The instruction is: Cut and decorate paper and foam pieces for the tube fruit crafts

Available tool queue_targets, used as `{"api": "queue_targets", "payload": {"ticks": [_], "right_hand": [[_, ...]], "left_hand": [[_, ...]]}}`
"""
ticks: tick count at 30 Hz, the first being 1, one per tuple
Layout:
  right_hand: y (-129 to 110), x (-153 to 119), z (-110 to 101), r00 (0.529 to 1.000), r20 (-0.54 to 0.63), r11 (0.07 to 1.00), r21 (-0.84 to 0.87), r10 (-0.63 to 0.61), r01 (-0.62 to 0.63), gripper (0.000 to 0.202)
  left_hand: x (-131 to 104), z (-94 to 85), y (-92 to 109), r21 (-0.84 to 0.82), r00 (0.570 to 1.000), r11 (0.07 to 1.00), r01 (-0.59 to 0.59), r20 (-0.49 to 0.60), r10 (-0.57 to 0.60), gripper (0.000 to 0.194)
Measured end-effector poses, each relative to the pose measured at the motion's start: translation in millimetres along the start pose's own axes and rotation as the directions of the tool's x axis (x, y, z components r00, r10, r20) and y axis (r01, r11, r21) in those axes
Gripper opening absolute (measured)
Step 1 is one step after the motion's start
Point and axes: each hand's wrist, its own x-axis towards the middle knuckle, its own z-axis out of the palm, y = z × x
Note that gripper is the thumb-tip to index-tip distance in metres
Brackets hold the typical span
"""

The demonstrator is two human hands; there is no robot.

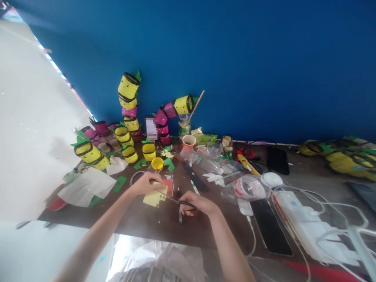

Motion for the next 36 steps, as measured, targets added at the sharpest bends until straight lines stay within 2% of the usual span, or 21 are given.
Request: {"api": "queue_targets", "payload": {"ticks": [10, 19, 23, 27, 36], "right_hand": [[8.3, -2.0, -2.6, 0.997, -0.033, 0.998, -0.014, -0.066, 0.066, 0.04], [7.5, -0.9, -5.0, 0.999, -0.019, 0.999, -0.027, -0.031, 0.03, 0.047], [5.6, -1.4, -5.2, 0.999, -0.039, 1.0, -0.021, -0.002, 0.002, 0.044], [3.1, -1.8, -6.3, 1.0, -0.012, 1.0, -0.031, 0.003, -0.003, 0.046], [2.9, -1.9, -10.2, 0.999, -0.004, 0.999, -0.033, 0.036, -0.036, 0.033]], "left_hand": [[-1.2, 0.8, 0.2, -0.054, 1.0, 0.998, 0.012, 0.029, -0.011, 0.023], [-2.2, 1.9, -1.7, -0.057, 0.997, 0.996, 0.067, 0.047, -0.065, 0.023], [-1.5, 3.1, -2.4, -0.05, 0.995, 0.995, 0.086, 0.059, -0.083, 0.023], [-0.8, 4.1, -1.5, -0.036, 0.995, 0.996, 0.085, 0.059, -0.083, 0.022], [-1.6, 4.6, -0.5, -0.014, 0.997, 0.998, 0.053, 0.052, -0.053, 0.021]]}}
